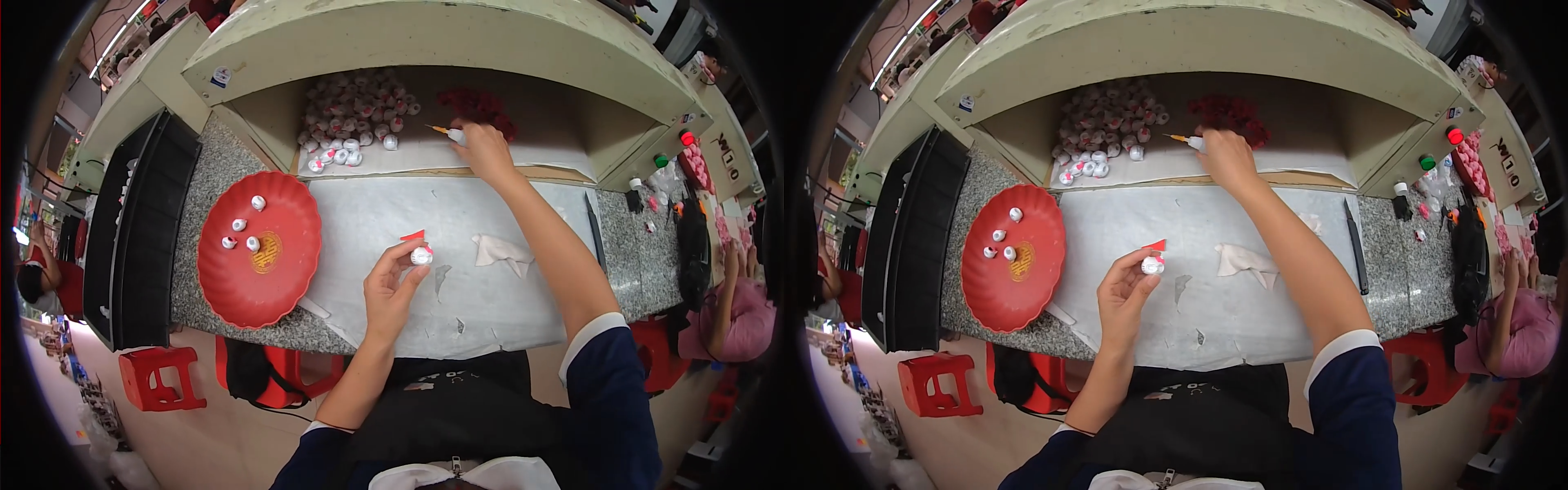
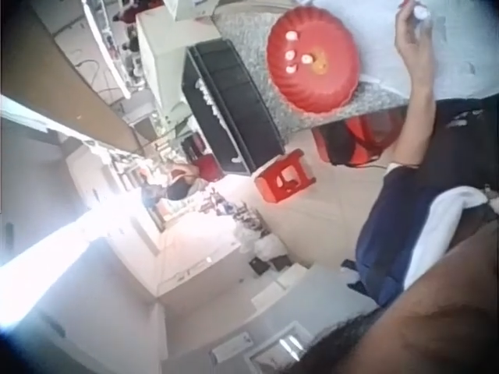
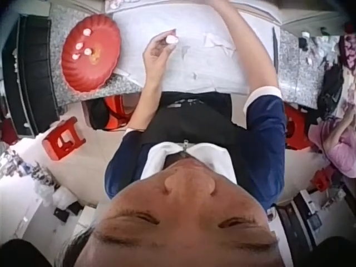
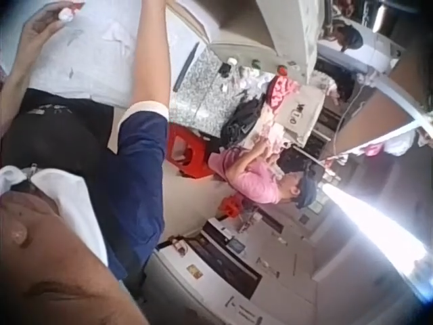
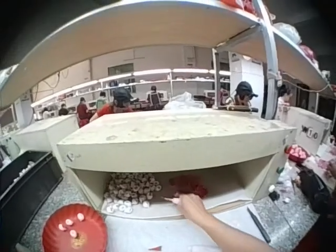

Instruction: Assembling small toy character heads by applying glue and attaching components.

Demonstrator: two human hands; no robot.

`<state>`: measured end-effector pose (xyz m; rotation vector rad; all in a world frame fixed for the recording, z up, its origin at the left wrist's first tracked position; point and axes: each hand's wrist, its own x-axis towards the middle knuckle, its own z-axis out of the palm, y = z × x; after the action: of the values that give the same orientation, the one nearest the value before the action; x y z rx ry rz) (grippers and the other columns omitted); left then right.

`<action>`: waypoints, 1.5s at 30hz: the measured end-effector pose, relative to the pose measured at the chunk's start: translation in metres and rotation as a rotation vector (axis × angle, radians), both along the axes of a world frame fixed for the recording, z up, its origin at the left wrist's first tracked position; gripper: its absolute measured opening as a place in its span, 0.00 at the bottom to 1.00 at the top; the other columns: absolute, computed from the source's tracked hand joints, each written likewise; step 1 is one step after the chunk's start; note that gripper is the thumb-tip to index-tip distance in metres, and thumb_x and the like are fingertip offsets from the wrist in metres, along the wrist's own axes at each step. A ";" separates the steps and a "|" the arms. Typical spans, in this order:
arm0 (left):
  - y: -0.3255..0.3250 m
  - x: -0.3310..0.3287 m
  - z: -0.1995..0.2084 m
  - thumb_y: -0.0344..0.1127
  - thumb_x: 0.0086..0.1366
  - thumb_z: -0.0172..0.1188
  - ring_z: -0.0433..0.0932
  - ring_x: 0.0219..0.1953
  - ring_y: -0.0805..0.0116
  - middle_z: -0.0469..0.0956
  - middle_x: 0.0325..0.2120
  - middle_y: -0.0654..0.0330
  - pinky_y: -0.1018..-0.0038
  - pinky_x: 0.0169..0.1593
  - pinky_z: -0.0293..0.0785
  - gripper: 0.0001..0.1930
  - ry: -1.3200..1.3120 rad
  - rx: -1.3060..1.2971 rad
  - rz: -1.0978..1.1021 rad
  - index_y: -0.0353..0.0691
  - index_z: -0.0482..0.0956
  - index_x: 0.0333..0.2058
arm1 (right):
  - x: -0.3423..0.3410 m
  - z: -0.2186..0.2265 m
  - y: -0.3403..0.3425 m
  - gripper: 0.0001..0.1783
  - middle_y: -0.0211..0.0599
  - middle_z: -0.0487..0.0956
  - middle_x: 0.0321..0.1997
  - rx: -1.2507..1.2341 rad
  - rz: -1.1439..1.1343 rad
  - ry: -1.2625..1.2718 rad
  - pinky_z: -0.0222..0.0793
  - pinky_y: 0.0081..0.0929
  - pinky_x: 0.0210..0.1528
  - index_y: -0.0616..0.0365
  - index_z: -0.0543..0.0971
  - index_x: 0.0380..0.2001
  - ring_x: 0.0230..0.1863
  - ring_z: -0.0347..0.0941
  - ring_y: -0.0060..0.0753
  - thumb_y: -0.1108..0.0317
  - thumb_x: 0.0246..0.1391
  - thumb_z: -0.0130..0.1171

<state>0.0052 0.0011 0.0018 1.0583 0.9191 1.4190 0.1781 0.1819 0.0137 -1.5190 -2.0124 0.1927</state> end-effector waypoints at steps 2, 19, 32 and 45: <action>0.000 0.000 -0.003 0.22 0.50 0.55 0.69 0.36 0.75 0.71 0.36 0.60 0.81 0.41 0.64 0.14 0.009 0.009 -0.004 0.33 0.69 0.39 | -0.010 -0.006 0.012 0.12 0.48 0.74 0.28 -0.023 -0.124 -0.269 0.65 0.39 0.33 0.60 0.72 0.29 0.33 0.70 0.48 0.71 0.35 0.57; -0.002 0.000 0.001 0.20 0.49 0.54 0.71 0.37 0.73 0.71 0.37 0.58 0.80 0.41 0.67 0.16 0.016 0.004 -0.065 0.34 0.70 0.39 | -0.023 0.021 -0.179 0.05 0.36 0.73 0.24 -0.569 0.192 1.180 0.64 0.16 0.26 0.64 0.71 0.22 0.24 0.67 0.21 0.79 0.38 0.57; -0.001 0.002 -0.003 0.18 0.48 0.54 0.69 0.41 0.68 0.69 0.39 0.51 0.76 0.43 0.66 0.15 0.241 0.222 -0.111 0.32 0.70 0.37 | -0.019 0.004 -0.179 0.05 0.33 0.72 0.24 -0.539 0.187 1.151 0.63 0.15 0.26 0.63 0.71 0.23 0.25 0.66 0.18 0.76 0.40 0.57; -0.002 -0.002 0.002 0.22 0.52 0.52 0.70 0.40 0.71 0.72 0.37 0.53 0.78 0.44 0.66 0.12 -0.180 -0.058 -0.265 0.31 0.70 0.38 | -0.026 0.007 -0.182 0.13 0.31 0.70 0.24 -0.504 0.268 1.176 0.63 0.15 0.23 0.64 0.71 0.29 0.25 0.65 0.18 0.77 0.35 0.60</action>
<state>0.0036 -0.0011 0.0034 0.9534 0.6601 1.2364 0.1522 -0.0003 0.0211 -0.9407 -1.1838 1.4111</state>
